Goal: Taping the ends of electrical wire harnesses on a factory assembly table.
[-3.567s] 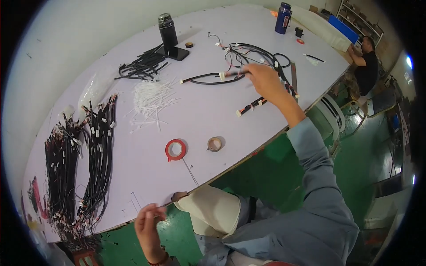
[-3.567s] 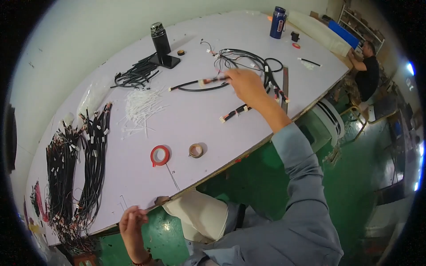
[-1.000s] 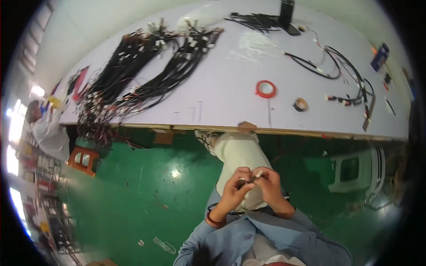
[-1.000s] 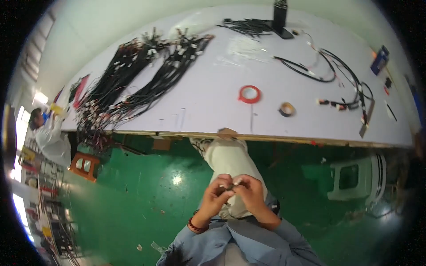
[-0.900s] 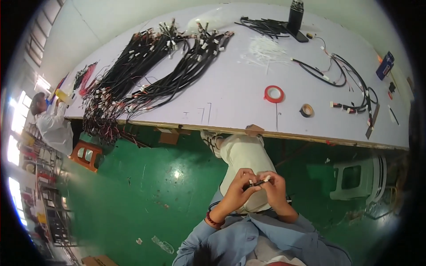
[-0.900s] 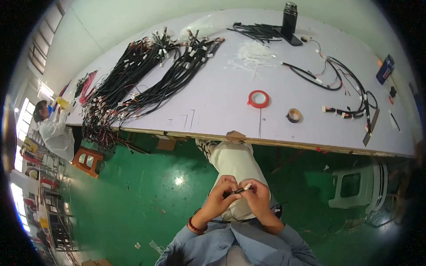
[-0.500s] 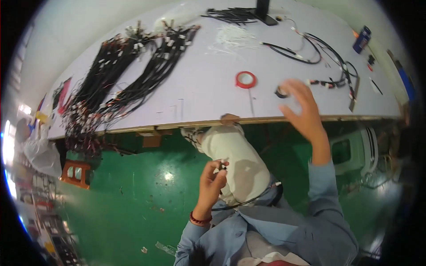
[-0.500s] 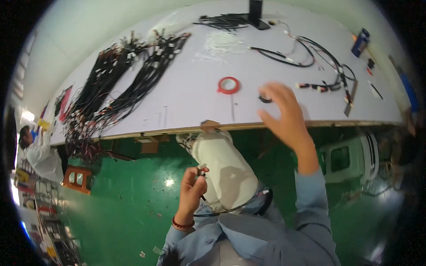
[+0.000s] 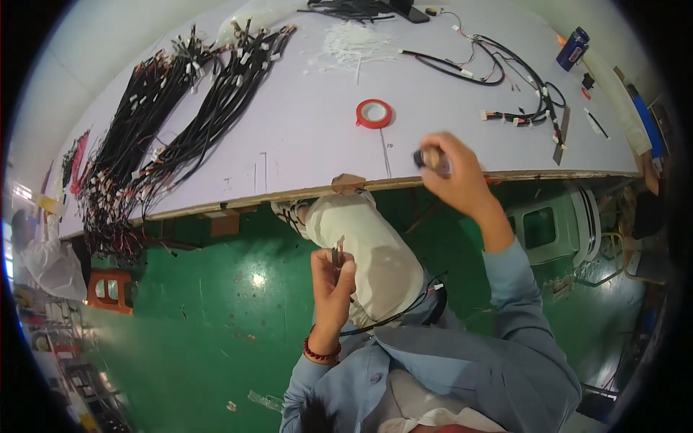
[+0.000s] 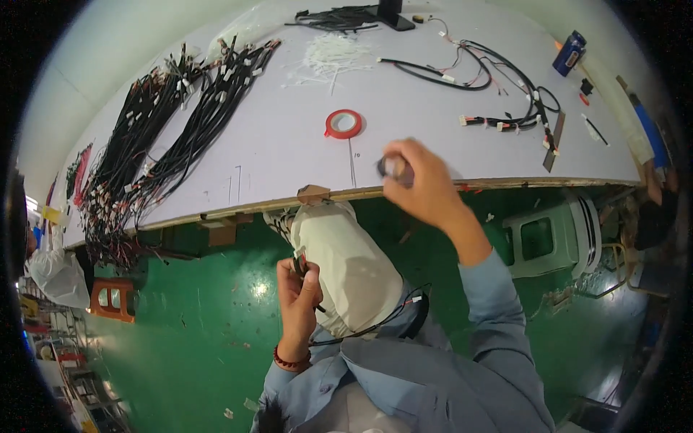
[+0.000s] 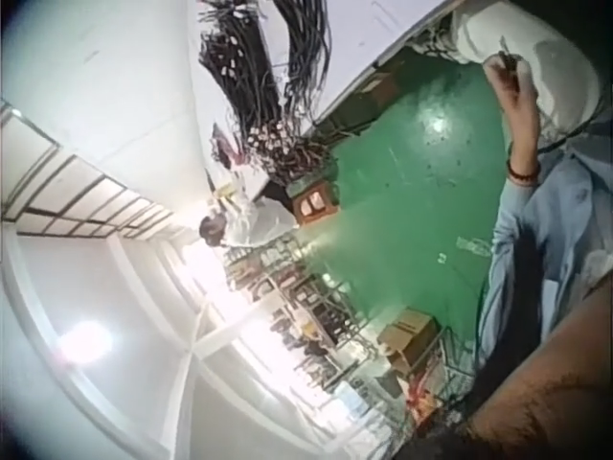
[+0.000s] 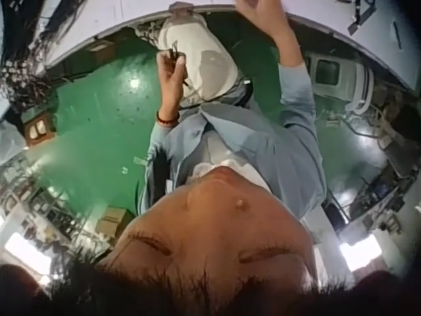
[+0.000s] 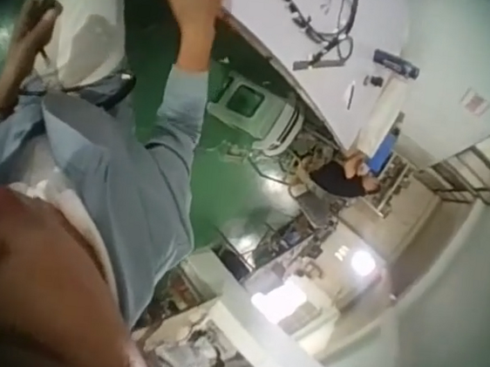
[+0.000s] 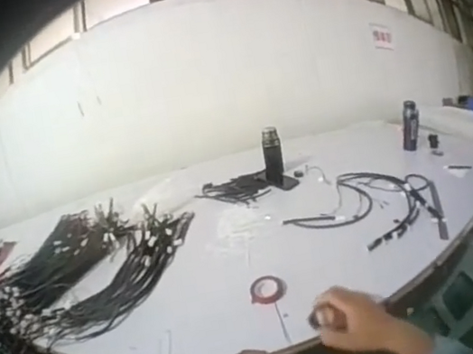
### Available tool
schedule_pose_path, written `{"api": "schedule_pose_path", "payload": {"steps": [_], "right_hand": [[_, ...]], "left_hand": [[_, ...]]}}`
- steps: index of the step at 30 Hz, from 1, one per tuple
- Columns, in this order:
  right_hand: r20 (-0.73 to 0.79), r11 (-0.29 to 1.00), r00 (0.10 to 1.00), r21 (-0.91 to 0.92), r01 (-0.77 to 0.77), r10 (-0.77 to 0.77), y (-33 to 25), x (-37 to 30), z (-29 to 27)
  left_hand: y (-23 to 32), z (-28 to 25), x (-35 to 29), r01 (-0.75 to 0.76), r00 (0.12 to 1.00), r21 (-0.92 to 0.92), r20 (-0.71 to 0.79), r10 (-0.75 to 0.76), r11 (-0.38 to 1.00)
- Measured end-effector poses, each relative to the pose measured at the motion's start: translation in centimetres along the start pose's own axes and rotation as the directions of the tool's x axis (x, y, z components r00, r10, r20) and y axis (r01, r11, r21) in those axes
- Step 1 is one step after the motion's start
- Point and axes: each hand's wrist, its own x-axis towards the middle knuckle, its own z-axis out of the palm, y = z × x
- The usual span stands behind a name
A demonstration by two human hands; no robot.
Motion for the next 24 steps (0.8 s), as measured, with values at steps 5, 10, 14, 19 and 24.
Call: {"api": "schedule_pose_path", "payload": {"steps": [5, 10, 14, 19, 24], "right_hand": [[0.388, 0.716, 0.922, 0.650, -0.256, -0.022, -3.2, -6.7, 4.9], [0.404, 0.709, 0.914, 0.636, -0.305, 0.031, -4.2, -8.1, 6.0], [0.372, 0.545, 0.918, 0.746, -0.383, 0.136, -5.1, -8.7, 6.6], [0.349, 0.611, 0.937, 0.743, -0.273, -0.006, -4.2, -9.6, 7.0], [0.295, 0.703, 0.943, 0.703, -0.106, -0.153, -3.6, -10.5, 6.8]], "left_hand": [[0.8, 1.5, 1.5, -0.158, 0.987, 0.027, 0.042, 0.157, 0.987], [1.6, 1.3, 1.0, -0.091, 0.988, 0.058, 0.127, 0.083, 0.994], [1.6, 1.0, 0.5, -0.008, 0.998, 0.001, 0.067, 0.008, 1.000], [1.7, 1.1, 0.1, -0.054, 0.998, -0.002, 0.021, 0.054, 0.999], [1.4, 0.9, 0.1, 0.042, 0.999, -0.053, -0.027, -0.044, 0.998]]}}
